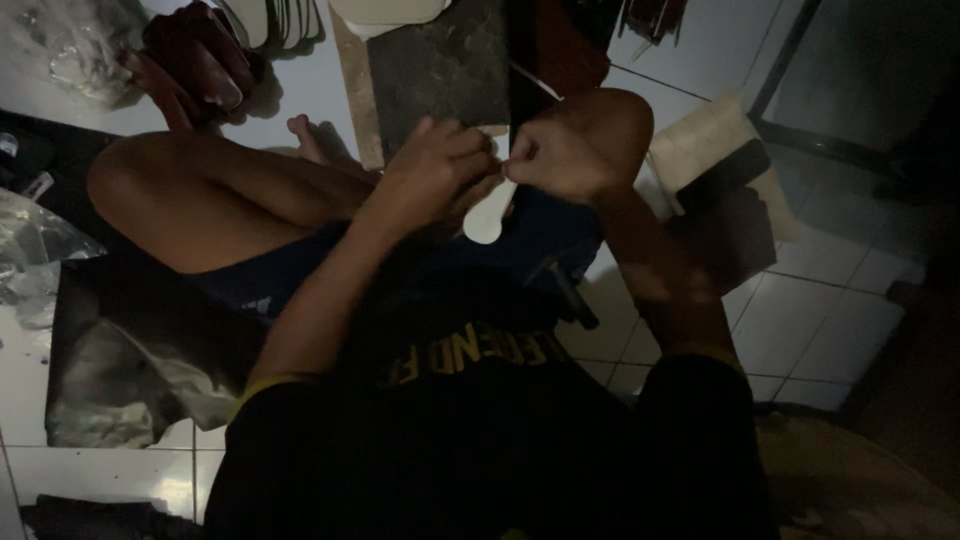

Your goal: The person sits on the floor and repeatedly smooths the edges of white shoe insoles using a small handheld tool. They handle several insoles one at a time, rubbing the tool along the perimeter of each piece.

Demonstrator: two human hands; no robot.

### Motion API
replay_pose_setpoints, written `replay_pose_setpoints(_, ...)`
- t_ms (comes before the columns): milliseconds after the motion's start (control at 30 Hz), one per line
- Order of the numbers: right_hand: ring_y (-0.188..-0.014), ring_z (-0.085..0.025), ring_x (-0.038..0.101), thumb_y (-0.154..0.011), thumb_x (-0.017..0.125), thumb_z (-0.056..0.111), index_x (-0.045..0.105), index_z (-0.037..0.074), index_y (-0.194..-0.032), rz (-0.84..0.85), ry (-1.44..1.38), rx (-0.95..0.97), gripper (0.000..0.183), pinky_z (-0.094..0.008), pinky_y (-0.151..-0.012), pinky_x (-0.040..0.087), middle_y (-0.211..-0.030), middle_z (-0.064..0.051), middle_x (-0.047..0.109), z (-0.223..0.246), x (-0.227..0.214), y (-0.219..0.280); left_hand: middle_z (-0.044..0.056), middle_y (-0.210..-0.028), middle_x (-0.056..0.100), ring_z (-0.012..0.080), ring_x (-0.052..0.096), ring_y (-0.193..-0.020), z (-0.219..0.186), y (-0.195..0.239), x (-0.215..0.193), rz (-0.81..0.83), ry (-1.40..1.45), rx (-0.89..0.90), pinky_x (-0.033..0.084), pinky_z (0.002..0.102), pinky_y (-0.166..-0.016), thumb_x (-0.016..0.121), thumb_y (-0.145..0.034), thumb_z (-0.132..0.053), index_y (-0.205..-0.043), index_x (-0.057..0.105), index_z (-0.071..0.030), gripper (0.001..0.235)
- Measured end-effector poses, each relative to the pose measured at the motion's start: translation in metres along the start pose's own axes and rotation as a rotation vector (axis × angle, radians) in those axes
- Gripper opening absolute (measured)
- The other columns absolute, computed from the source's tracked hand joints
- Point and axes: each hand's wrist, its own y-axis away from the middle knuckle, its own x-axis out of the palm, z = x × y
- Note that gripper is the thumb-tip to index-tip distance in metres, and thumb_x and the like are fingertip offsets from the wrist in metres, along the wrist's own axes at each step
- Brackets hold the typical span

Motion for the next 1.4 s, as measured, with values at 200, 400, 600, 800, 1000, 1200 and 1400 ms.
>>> replay_pose_setpoints(200,-0.072,-0.011,0.062,-0.092,0.075,0.029,0.068,0.005,-0.093,-0.039,-0.068,-0.062,0.025,-0.026,-0.060,0.051,-0.084,-0.003,0.067,-0.011,0.007,0.001,0.004,-0.099,0.065,0.0235,0.059,-0.093,-0.001,0.000,-0.001,0.017,0.035,-0.063,0.041,0.041,-0.081,0.085,-0.090,-0.031,-0.098,0.077,-0.008,0.026)
replay_pose_setpoints(400,-0.069,-0.011,0.057,-0.093,0.079,0.030,0.067,0.002,-0.090,0.132,-0.244,-0.034,0.031,-0.026,-0.053,0.045,-0.078,-0.003,0.064,-0.004,-0.011,-0.001,0.002,-0.094,0.063,0.0219,0.058,-0.091,-0.002,0.000,0.000,0.065,0.035,-0.092,0.041,0.039,-0.081,0.084,-0.093,-0.030,-0.099,0.078,-0.011,0.021)
replay_pose_setpoints(600,-0.064,-0.013,0.057,-0.092,0.076,0.024,0.065,0.005,-0.095,0.004,0.037,0.021,0.022,-0.029,-0.052,0.045,-0.079,-0.005,0.064,0.001,0.002,-0.001,0.002,-0.100,0.065,0.0227,0.058,-0.092,-0.001,-0.001,0.001,0.036,0.016,-0.018,0.041,0.040,-0.082,0.082,-0.093,-0.025,-0.097,0.078,-0.010,0.016)
replay_pose_setpoints(800,-0.074,-0.008,0.062,-0.094,0.076,0.025,0.068,0.003,-0.094,0.006,-0.232,-0.079,0.023,-0.024,-0.060,0.050,-0.087,-0.004,0.070,-0.013,0.005,0.006,0.003,-0.099,0.065,0.0234,0.059,-0.092,-0.001,-0.003,-0.001,0.034,0.036,-0.047,0.041,0.041,-0.081,0.083,-0.092,-0.027,-0.098,0.078,-0.010,0.019)
replay_pose_setpoints(1000,-0.071,-0.011,0.060,-0.092,0.078,0.025,0.066,0.003,-0.091,0.077,-0.248,-0.002,0.025,-0.027,-0.056,0.046,-0.083,-0.004,0.067,-0.013,-0.003,-0.001,0.000,-0.098,0.066,0.0213,0.059,-0.088,-0.003,-0.005,-0.004,0.060,0.050,-0.046,0.040,0.040,-0.080,0.082,-0.096,-0.024,-0.099,0.078,-0.011,0.014)
replay_pose_setpoints(1200,-0.075,-0.009,0.060,-0.093,0.075,0.021,0.065,0.002,-0.092,-0.048,-0.078,-0.199,0.022,-0.026,-0.061,0.051,-0.085,-0.004,0.066,-0.011,0.013,0.001,0.004,-0.100,0.064,0.0239,0.059,-0.092,-0.005,-0.002,-0.003,0.045,0.018,-0.060,0.041,0.040,-0.083,0.081,-0.095,-0.024,-0.102,0.077,-0.009,0.017)
replay_pose_setpoints(1400,-0.069,-0.009,0.062,-0.092,0.077,0.031,0.068,0.005,-0.087,0.006,-0.164,-0.036,0.028,-0.025,-0.057,0.049,-0.080,-0.002,0.068,0.004,-0.001,0.009,0.002,-0.105,0.067,0.0225,0.059,-0.093,-0.006,0.008,0.004,-0.017,-0.077,-0.067,0.039,0.039,-0.080,0.082,-0.093,-0.027,-0.102,0.079,-0.010,0.019)
